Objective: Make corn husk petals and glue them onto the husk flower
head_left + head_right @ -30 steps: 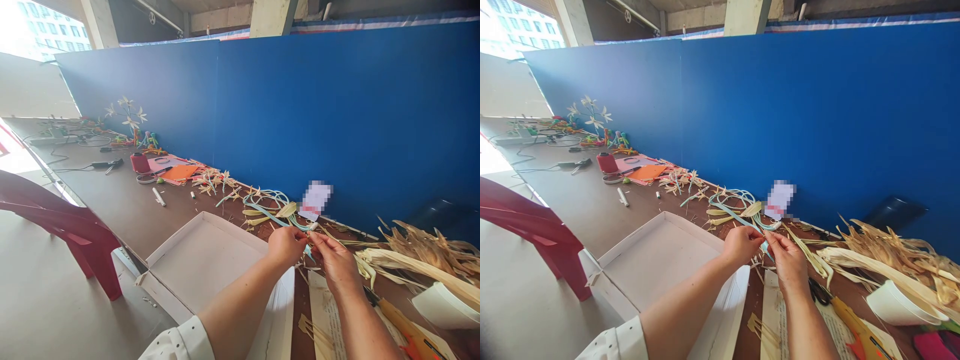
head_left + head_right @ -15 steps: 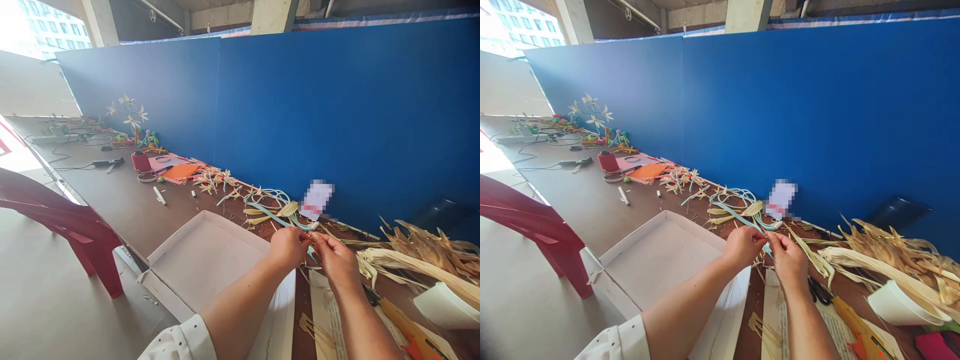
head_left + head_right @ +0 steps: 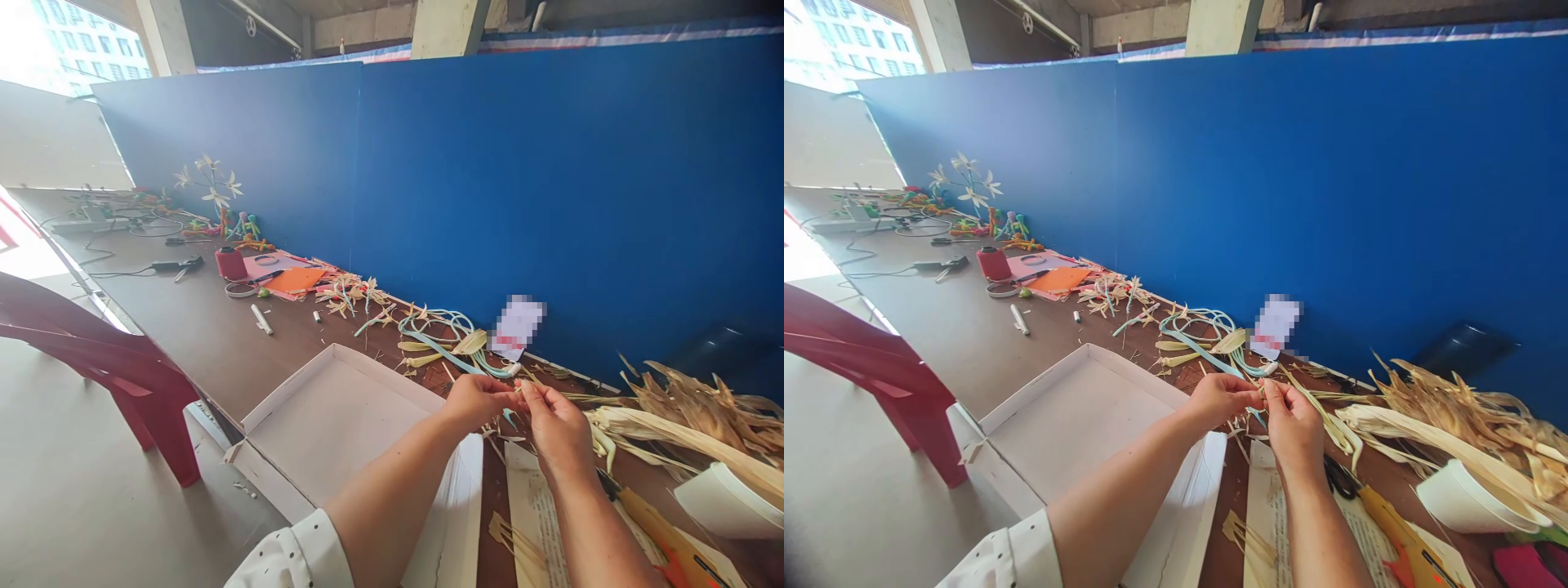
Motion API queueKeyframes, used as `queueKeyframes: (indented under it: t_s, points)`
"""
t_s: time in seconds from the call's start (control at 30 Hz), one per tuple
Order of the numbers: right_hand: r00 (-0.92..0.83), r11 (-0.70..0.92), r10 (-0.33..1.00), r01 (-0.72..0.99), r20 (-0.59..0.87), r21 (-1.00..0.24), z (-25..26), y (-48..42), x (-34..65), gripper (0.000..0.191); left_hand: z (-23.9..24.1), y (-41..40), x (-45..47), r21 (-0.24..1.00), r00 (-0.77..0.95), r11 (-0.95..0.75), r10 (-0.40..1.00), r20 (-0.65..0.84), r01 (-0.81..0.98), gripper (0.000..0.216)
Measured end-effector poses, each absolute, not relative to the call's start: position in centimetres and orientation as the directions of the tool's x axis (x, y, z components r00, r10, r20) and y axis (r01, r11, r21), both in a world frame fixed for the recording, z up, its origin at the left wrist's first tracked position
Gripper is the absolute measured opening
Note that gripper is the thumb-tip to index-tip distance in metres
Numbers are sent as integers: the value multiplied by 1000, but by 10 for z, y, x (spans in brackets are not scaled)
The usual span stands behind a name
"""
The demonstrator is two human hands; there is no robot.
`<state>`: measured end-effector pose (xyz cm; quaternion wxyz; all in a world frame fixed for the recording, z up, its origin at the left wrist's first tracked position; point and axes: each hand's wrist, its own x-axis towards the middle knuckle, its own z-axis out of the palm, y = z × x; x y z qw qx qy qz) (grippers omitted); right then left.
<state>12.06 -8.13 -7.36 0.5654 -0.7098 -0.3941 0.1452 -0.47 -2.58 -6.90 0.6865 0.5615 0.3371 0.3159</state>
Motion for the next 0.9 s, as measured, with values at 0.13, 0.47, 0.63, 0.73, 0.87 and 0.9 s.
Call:
queueKeyframes:
  t_s: [0.13,0.47,0.63,0.73,0.87,0.9]
  points:
    - [651,-4,728,321,217,-947,-75,-79,118,46,-65,-27,-9,935,615,297,780,-120,-193,38]
    - [665,57,736,126,127,-990,-70,-80,112,41,-61,-28,-12,887,655,401,738,-165,-228,42]
    - [656,74,749,60,95,-995,-68,-80,109,45,-61,-27,-11,887,623,400,761,-183,-229,34]
    - [659,88,749,-5,63,-996,-66,-80,108,50,-61,-26,-9,886,613,391,772,-169,-249,31]
    - [639,83,769,-53,30,-995,-66,-79,108,44,-63,-25,-7,896,602,361,786,-142,-260,30]
    - [625,81,780,-51,31,-995,-67,-79,108,41,-63,-25,-7,899,598,354,789,-139,-259,30]
